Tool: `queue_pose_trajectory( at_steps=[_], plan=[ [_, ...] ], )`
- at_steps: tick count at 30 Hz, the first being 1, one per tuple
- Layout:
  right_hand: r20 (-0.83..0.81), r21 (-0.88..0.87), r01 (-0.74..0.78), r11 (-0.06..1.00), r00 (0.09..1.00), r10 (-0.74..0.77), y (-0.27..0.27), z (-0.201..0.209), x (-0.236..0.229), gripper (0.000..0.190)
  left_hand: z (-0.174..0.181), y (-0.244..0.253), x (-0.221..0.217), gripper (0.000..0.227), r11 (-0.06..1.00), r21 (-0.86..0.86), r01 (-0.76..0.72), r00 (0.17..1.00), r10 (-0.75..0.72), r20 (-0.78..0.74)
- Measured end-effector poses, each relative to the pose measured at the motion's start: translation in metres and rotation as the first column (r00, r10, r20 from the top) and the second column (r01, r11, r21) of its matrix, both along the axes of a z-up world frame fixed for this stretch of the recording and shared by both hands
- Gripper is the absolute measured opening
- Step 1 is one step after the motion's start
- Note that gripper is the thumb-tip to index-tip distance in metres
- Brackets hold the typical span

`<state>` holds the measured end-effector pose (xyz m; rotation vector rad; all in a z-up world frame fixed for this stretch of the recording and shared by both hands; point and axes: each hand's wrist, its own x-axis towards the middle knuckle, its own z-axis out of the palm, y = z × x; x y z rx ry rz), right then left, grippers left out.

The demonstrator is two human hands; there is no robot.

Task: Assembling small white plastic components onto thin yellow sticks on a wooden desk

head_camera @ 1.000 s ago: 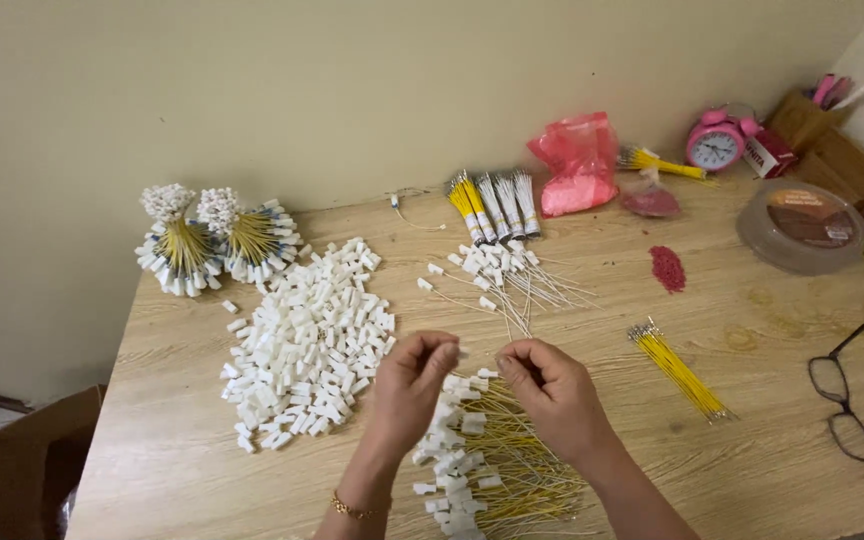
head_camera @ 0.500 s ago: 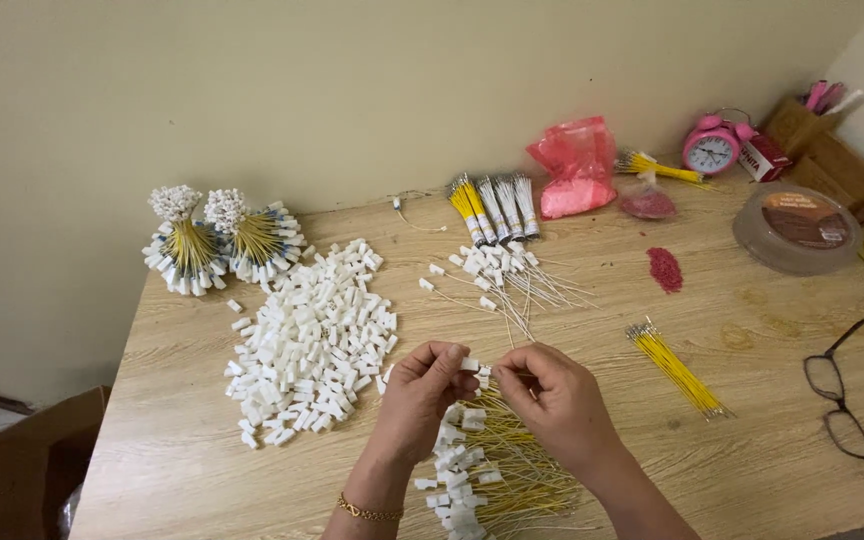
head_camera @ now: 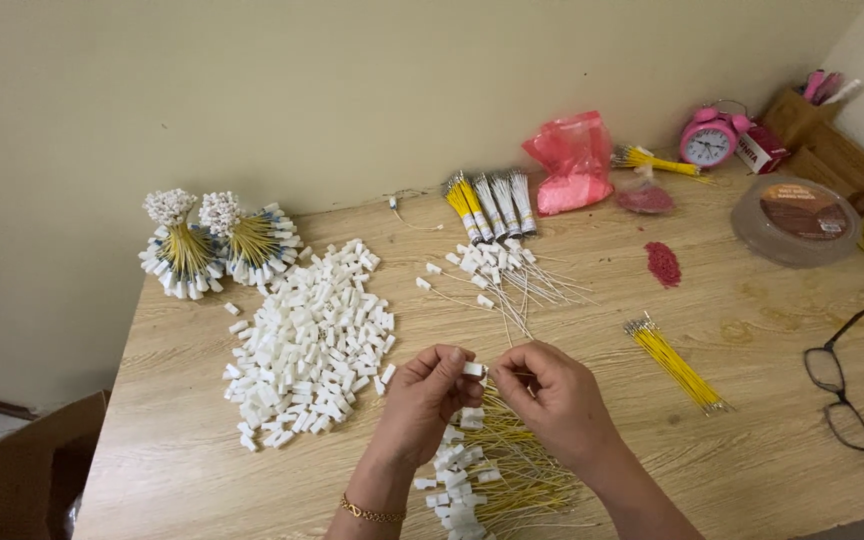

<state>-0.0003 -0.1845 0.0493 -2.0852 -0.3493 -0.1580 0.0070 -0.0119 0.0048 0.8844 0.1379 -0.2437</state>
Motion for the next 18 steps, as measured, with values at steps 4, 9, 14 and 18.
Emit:
queue_pose_trajectory(
  at_steps=[4,9,14,18],
  plan=[
    [-0.026,-0.058,-0.018,0.998,1.000,0.016,-0.001,-0.002,0.002,0.006,-0.004,-0.001,0.001,0.013,0.999,-0.037,0.010,1.000,-0.010,-0.003],
    [-0.022,-0.093,-0.046,0.995,0.999,0.044,-0.002,-0.014,0.006,0.009,-0.014,-0.005,0.001,0.015,0.992,-0.123,-0.033,0.996,0.022,-0.086],
    [-0.200,-0.072,-0.002,0.997,0.980,-0.012,0.000,-0.010,0.004,0.010,-0.017,-0.009,0.001,0.016,0.989,-0.145,-0.041,0.994,0.026,-0.104],
    [-0.021,-0.146,-0.011,0.989,1.000,0.008,-0.001,-0.026,0.008,0.008,-0.022,-0.012,0.003,0.014,0.993,-0.098,-0.072,0.992,0.062,-0.108]
  ],
)
